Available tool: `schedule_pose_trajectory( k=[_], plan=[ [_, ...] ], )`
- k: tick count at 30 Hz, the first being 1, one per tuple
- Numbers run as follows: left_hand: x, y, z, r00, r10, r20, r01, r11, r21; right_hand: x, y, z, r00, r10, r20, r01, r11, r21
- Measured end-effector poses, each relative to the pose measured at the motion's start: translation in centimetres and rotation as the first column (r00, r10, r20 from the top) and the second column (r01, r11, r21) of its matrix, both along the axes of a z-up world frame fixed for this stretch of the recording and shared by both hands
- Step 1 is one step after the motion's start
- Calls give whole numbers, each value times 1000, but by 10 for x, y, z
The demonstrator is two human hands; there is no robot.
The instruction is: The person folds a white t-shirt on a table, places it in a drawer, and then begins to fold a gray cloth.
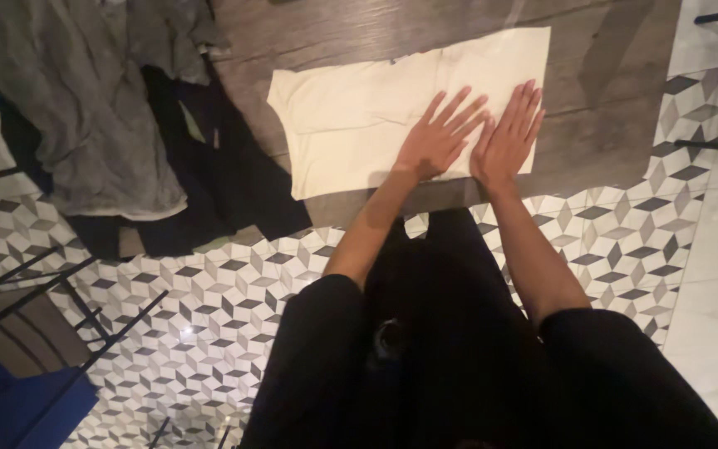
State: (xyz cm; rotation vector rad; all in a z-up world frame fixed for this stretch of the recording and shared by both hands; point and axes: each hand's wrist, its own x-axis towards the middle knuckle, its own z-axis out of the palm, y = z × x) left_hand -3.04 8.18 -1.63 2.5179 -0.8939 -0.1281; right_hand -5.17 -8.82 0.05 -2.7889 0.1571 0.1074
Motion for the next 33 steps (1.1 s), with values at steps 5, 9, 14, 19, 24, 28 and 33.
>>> schedule_pose_trajectory(
  k=[5, 9, 14, 19, 24, 28, 33],
  plan=[
    [-35, 30, 11, 993, -108, 37, 111, 991, -78, -1, 3, 7, 1000, 11, 1, -11, 1000, 6],
    [-52, 56, 21, 961, -260, -92, 250, 962, -108, -2, 3, 7, 999, 22, 33, -23, 1000, 18],
    [-57, 56, 3, 931, -358, -72, 355, 933, -53, -2, 0, 5, 999, 44, -1, -44, 999, -8],
    [2, 12, 1, 969, -89, 232, 55, 987, 151, -5, -3, -5, 999, 41, -11, -41, 999, -31],
    [24, -7, 6, 999, -41, -9, 41, 995, 92, -5, -5, -5, 999, 37, -26, -37, 999, -29],
    [-9, 12, 1, 997, -69, 30, 67, 995, 78, -4, -2, -4, 1000, 29, 0, -29, 1000, -7],
    [-65, 52, 24, 987, -159, 5, 158, 984, 78, -7, -2, -1, 999, 42, 31, -42, 999, -7]
  ],
)
